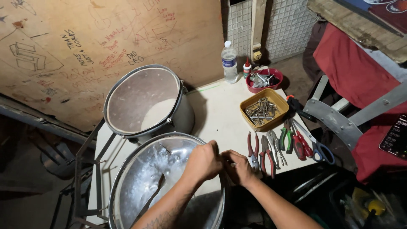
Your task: Repairing a drum by aligning the metal rim onto the shell and preparing fasteners
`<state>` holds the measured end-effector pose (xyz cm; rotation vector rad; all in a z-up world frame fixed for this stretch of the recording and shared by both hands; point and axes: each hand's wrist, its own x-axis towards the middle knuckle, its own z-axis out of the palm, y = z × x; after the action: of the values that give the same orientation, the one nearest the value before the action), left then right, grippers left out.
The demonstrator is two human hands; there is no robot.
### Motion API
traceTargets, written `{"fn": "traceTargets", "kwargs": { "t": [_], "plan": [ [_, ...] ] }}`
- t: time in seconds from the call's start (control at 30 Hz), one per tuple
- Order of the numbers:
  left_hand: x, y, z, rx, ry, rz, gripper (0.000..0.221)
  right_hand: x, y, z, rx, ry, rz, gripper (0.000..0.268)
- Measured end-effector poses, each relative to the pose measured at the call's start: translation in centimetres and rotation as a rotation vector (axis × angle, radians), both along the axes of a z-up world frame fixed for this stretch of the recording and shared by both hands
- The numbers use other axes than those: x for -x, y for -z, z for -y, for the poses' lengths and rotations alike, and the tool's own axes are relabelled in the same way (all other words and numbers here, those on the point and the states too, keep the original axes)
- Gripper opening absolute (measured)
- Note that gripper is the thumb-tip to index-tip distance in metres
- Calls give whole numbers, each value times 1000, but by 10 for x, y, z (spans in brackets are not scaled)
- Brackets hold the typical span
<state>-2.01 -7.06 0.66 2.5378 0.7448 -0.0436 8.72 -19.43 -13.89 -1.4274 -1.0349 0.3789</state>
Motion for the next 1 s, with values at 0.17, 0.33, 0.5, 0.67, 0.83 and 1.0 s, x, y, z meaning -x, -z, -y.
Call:
{"fn": "traceTargets", "kwargs": {
  "t": [0.17, 0.33, 0.5, 0.67, 0.83, 1.0],
  "plan": [
    [-13, -30, 24, 120, -46, -33, 35, -3, 16, 3, 54, 19, -32, 32],
    [-4, -20, 20, 40, 82, -14, 30, -5, 28, 4, 76, 37, -58, 31],
    [20, -49, 1, 165, 161, -25, 29, 5, 1, 0, -90, 10, 112, 18],
    [20, -50, -1, 190, 179, 83, 32, 8, -17, 6, -110, 10, 116, 16],
    [-7, 8, -3, -113, 224, 176, 25, 12, -2, 3, -136, 49, 22, 20],
    [-29, 8, 10, -133, -74, 80, 38, 10, 13, 6, 94, 141, 88, 27]
  ]
}}
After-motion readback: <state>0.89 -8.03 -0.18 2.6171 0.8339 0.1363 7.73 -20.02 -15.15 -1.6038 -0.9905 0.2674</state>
